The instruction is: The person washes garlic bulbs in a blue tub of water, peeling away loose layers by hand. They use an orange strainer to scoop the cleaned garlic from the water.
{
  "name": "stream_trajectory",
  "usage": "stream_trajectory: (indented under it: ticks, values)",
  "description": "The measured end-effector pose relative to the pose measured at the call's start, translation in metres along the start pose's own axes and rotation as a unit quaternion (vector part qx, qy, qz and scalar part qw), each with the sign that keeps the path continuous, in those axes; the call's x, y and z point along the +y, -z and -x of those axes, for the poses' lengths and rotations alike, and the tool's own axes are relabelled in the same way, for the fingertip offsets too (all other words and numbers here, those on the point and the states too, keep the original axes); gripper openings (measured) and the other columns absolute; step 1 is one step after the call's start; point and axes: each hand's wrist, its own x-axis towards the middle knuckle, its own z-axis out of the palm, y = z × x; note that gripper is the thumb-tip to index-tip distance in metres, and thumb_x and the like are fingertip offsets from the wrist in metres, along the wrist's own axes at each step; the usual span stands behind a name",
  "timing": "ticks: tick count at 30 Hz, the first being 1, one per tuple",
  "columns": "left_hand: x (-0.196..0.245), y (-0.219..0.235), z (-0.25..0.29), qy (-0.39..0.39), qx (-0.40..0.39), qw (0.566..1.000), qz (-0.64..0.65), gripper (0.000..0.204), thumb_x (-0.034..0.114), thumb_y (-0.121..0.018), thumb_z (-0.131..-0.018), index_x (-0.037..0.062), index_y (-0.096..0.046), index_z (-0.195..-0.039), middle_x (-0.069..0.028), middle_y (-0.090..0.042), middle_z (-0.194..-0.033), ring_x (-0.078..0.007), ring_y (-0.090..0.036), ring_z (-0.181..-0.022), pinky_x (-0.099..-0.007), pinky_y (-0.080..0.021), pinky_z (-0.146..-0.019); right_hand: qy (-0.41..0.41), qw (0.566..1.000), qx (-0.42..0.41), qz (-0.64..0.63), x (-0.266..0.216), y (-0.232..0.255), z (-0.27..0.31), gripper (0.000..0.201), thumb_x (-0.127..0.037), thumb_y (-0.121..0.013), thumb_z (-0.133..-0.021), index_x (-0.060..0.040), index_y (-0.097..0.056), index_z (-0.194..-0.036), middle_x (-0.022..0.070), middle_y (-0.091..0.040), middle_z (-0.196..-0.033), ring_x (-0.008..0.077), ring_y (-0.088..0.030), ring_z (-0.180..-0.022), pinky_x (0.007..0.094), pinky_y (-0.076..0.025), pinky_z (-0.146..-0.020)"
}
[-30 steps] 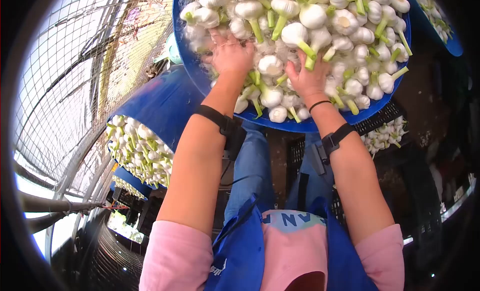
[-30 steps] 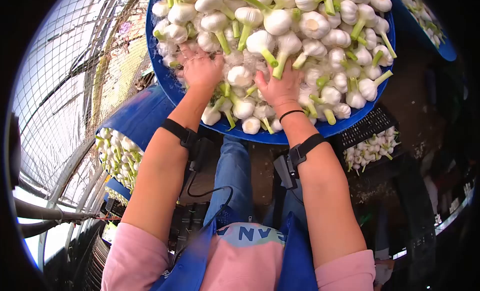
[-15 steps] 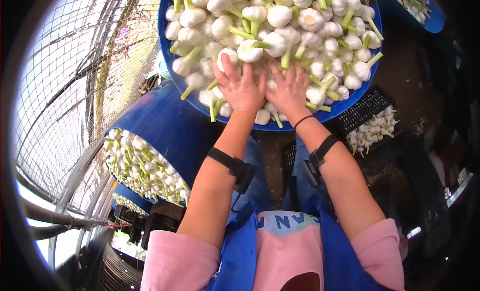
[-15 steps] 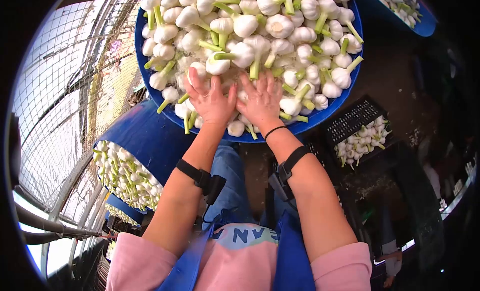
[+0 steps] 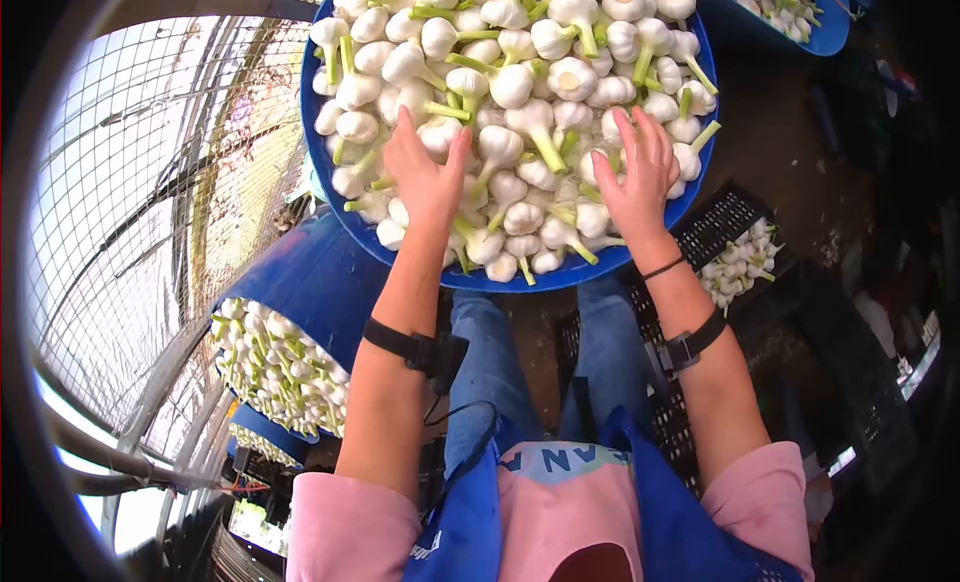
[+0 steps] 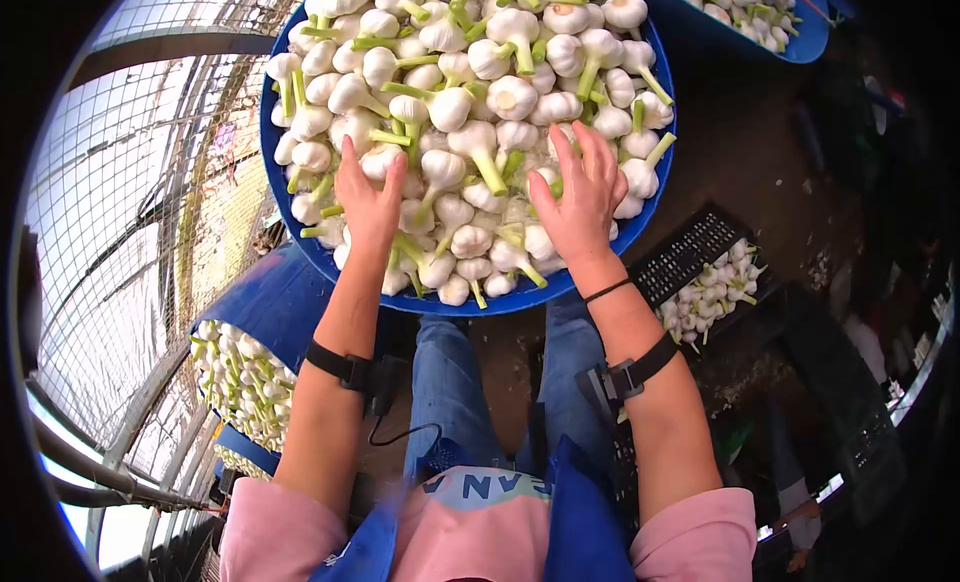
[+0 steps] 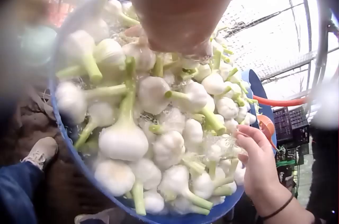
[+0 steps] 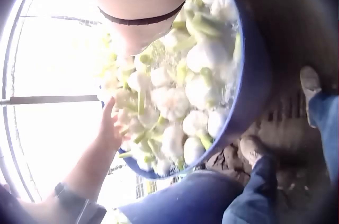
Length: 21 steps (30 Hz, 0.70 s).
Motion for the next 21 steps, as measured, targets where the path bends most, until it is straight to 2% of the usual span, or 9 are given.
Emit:
stream_trajectory:
  ticks: [2,6,9,13,14,16,18,20,21]
  values:
    - [0.016,-0.019,-0.011,0.029,0.023,0.992,-0.118,0.079,0.048,-0.065,-0.08,0.0103,-0.032,-0.141,-0.0271,-0.041,-0.129,-0.0416,-0.039,-0.121,-0.0474,-0.034,-0.1,-0.039,0.992,0.015,0.116,0.013,-0.025,-0.019,0.073,-0.025,-0.069,-0.074,-0.0156,-0.037,-0.139,0.0127,-0.038,-0.137,0.0356,-0.031,-0.131,0.0558,-0.029,-0.101]
    - [0.002,-0.009,-0.057,0.152,-0.087,0.984,-0.041,0.07,0.054,-0.054,-0.085,0.0104,-0.037,-0.137,-0.029,-0.043,-0.127,-0.0444,-0.044,-0.112,-0.0497,-0.038,-0.094,0.018,0.991,0.045,0.124,0.046,-0.068,-0.021,0.101,-0.027,-0.075,-0.067,-0.0181,-0.013,-0.146,0.0151,-0.021,-0.145,0.0378,-0.025,-0.134,0.0576,-0.028,-0.101]
    - [-0.015,-0.024,-0.068,0.115,-0.031,0.992,-0.045,0.069,0.056,-0.052,-0.083,0.0083,-0.042,-0.131,-0.0281,-0.047,-0.115,-0.0447,-0.053,-0.102,-0.0493,-0.044,-0.085,0.038,0.992,0.026,0.114,0.059,-0.071,-0.024,0.102,-0.025,-0.075,-0.066,-0.0182,-0.013,-0.146,0.0148,-0.022,-0.145,0.0377,-0.027,-0.132,0.0572,-0.028,-0.101]
    - [-0.014,0.004,-0.042,0.119,-0.133,0.978,0.111,0.066,0.046,-0.058,-0.082,0.0044,-0.044,-0.132,-0.0285,-0.056,-0.11,-0.0457,-0.054,-0.101,-0.0478,-0.043,-0.088,-0.053,0.994,-0.04,0.085,0.025,-0.037,-0.035,0.081,-0.023,-0.068,-0.071,-0.0161,-0.029,-0.142,0.0175,-0.032,-0.138,0.038,-0.032,-0.128,0.0537,-0.027,-0.101]
    - [-0.015,0.008,-0.032,0.09,-0.12,0.985,0.082,0.067,0.045,-0.059,-0.081,0.0026,-0.044,-0.131,-0.0271,-0.058,-0.109,-0.0451,-0.054,-0.102,-0.0473,-0.043,-0.088,-0.032,0.99,0.025,0.136,0.01,-0.021,-0.037,0.06,-0.02,-0.064,-0.076,-0.0141,-0.044,-0.133,0.0151,-0.044,-0.129,0.0342,-0.039,-0.123,0.0501,-0.028,-0.1]
    - [-0.02,0.012,-0.013,0.036,-0.096,0.994,0.02,0.07,0.043,-0.063,-0.079,-0.0011,-0.044,-0.13,-0.0242,-0.06,-0.107,-0.0437,-0.053,-0.103,-0.0462,-0.043,-0.089,0.032,0.998,0.044,0.019,-0.017,-0.004,-0.07,0.052,-0.019,-0.063,-0.078,-0.0128,-0.049,-0.128,0.0124,-0.05,-0.123,0.0312,-0.045,-0.118,0.0477,-0.031,-0.099]
    - [-0.007,0.042,-0.012,0.025,-0.169,0.985,-0.02,0.071,0.043,-0.066,-0.077,-0.0034,-0.046,-0.127,-0.0229,-0.06,-0.108,-0.0406,-0.052,-0.105,-0.045,-0.043,-0.09,0.075,0.991,0.038,-0.107,-0.044,-0.011,-0.116,0.043,-0.018,-0.062,-0.08,-0.0137,-0.054,-0.122,0.008,-0.056,-0.115,0.0274,-0.054,-0.105,0.0439,-0.037,-0.094]
    - [0.004,0.07,-0.029,-0.012,-0.201,0.97,-0.135,0.067,0.042,-0.07,-0.075,-0.0021,-0.052,-0.123,-0.0198,-0.06,-0.109,-0.0355,-0.05,-0.107,-0.0432,-0.043,-0.091,0.083,0.995,0.053,-0.023,-0.063,-0.044,-0.166,0.044,-0.031,-0.063,-0.083,-0.0197,-0.053,-0.125,0.0112,-0.06,-0.105,0.03,-0.056,-0.101,0.0438,-0.038,-0.091]
    - [0.011,0.081,-0.046,-0.044,-0.162,0.975,-0.147,0.061,0.039,-0.071,-0.076,-0.0011,-0.055,-0.12,-0.0179,-0.06,-0.112,-0.0353,-0.051,-0.106,-0.0416,-0.042,-0.092,0.057,0.993,-0.041,0.094,-0.075,-0.05,-0.183,0.05,-0.042,-0.061,-0.083,-0.0189,-0.051,-0.127,0.0134,-0.062,-0.1,0.0286,-0.057,-0.1,0.0437,-0.034,-0.093]
